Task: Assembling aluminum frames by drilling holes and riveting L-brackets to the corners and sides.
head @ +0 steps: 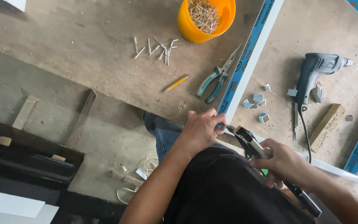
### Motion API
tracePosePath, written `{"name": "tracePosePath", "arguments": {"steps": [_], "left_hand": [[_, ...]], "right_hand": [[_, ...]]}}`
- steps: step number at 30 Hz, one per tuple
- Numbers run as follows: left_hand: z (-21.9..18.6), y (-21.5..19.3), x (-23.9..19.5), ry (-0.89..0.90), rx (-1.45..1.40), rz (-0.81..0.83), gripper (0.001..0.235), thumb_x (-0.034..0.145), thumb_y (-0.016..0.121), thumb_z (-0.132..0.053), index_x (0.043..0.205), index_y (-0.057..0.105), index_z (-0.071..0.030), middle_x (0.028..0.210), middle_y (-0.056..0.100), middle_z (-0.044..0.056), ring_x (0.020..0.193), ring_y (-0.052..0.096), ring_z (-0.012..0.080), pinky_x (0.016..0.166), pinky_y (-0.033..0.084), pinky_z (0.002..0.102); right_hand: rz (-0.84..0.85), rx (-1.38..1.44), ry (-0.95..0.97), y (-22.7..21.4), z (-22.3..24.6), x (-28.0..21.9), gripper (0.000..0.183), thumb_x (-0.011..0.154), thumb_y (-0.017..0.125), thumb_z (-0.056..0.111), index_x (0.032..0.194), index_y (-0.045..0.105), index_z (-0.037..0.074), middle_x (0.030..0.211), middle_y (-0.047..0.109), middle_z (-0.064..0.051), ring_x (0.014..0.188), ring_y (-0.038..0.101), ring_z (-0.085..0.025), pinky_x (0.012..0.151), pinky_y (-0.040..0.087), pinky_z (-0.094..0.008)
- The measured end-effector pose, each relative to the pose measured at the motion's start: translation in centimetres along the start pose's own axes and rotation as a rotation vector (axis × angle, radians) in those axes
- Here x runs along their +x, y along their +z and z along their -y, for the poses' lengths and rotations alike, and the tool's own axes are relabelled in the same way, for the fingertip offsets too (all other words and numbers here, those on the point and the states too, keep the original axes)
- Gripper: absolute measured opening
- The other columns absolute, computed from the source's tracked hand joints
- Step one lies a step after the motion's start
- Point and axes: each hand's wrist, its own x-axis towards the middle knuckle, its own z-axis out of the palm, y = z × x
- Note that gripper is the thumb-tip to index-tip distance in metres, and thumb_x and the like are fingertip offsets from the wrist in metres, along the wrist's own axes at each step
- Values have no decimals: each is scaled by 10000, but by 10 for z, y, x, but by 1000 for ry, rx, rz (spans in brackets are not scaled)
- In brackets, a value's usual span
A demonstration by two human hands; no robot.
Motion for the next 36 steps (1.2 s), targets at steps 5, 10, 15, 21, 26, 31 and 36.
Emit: {"name": "tracePosePath", "arguments": {"steps": [5, 10, 15, 21, 26, 31, 36], "left_hand": [[4, 4, -1, 25, -24, -53, 145, 913, 691, -154, 1023, 638, -231, 942, 577, 4, 764, 670, 242, 867, 323, 454], [0, 4, -3, 19, -39, -50, 136, 920, 651, -109, 1008, 641, -211, 914, 560, 14, 775, 668, 245, 876, 332, 462], [3, 7, -1, 3, -22, -44, 151, 913, 672, -138, 1029, 639, -229, 936, 570, 13, 799, 678, 247, 879, 312, 446], [1, 8, -3, 14, 1, -90, 148, 908, 673, -139, 1021, 631, -225, 926, 589, 20, 798, 674, 260, 860, 347, 483], [0, 4, -3, 7, -8, -58, 158, 911, 668, -141, 1038, 644, -232, 950, 595, 11, 846, 680, 241, 861, 336, 466], [2, 6, -2, -13, -16, -30, 150, 930, 659, -154, 1053, 648, -240, 967, 597, 2, 872, 673, 231, 868, 320, 458], [3, 11, -4, 25, -11, -118, 142, 922, 709, -148, 1016, 641, -229, 913, 568, 5, 771, 667, 251, 830, 325, 458]], "right_hand": [[-46, -239, -33, -4, -11, 12, 198, 900, 772, 119, 1062, 683, 49, 813, 805, -165, 515, 716, -249, 533, 551, -318], [180, -280, -66, -26, -29, 37, 359, 923, 650, 19, 1280, 663, 52, 784, 680, -138, 582, 654, -221, 520, 552, -298], [72, -47, -93, 0, -22, 47, 91, 912, 679, -14, 982, 651, -65, 658, 601, -205, 421, 470, -248, 331, 367, -323], [-10, -308, -231, -3, -56, 82, 140, 800, 739, 126, 826, 607, 86, 681, 569, -84, 589, 477, -191, 564, 380, -353], [9, -288, -223, 2, -62, 73, 307, 795, 653, 184, 1094, 670, 115, 983, 749, -108, 864, 649, -230, 810, 462, -390], [-28, -131, -281, 14, -69, 72, 168, 858, 574, 92, 1023, 603, 80, 763, 555, -107, 686, 463, -218, 652, 393, -404], [-276, -287, -294, 31, -53, 73, 250, 833, 767, 397, 949, 779, 175, 750, 722, -52, 700, 618, -180, 685, 471, -329]]}}
